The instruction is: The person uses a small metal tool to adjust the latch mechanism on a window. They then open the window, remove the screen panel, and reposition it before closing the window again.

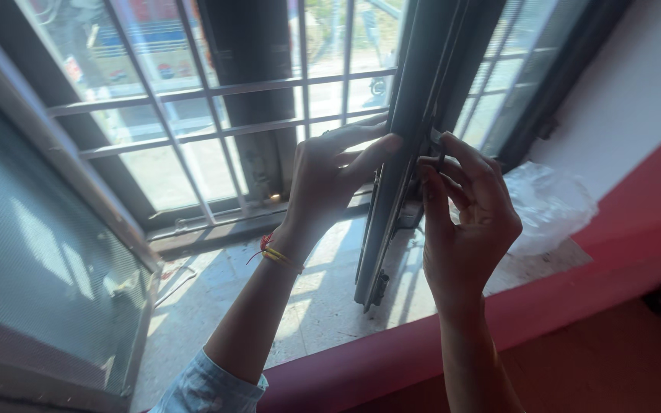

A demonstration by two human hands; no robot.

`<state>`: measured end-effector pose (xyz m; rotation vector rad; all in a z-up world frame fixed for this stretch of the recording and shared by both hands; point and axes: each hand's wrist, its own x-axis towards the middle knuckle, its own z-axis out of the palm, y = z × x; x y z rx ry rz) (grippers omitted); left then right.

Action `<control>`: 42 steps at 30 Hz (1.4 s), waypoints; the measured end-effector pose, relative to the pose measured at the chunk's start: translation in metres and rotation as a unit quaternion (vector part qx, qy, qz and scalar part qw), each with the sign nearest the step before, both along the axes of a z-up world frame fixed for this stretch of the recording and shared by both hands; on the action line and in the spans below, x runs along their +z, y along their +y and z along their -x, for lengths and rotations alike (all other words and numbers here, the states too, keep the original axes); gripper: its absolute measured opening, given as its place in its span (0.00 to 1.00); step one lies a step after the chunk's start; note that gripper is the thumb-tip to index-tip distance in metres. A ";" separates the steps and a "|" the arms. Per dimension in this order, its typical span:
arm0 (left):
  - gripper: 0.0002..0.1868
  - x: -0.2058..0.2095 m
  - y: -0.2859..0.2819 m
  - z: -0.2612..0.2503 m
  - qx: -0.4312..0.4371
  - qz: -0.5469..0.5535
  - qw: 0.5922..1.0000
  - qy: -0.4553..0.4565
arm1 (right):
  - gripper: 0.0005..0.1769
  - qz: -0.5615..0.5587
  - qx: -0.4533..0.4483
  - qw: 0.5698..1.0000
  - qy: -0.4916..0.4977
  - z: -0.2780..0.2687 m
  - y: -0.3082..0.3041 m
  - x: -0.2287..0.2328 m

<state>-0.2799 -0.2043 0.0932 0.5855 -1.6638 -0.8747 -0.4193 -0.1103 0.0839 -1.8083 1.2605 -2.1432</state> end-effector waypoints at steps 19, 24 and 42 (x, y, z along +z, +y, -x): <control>0.16 -0.007 0.031 0.065 0.000 0.024 0.999 0.021 | 0.20 -0.043 -0.065 0.996 -0.034 0.076 0.029 0.001; 0.16 -0.008 0.037 0.088 0.016 0.058 0.998 0.007 | 0.19 -0.044 -0.070 0.994 -0.065 0.097 0.029 0.000; 0.32 -0.026 0.024 0.129 0.041 0.167 0.985 0.022 | 0.10 -0.097 -0.188 0.972 -0.100 0.132 0.040 -0.007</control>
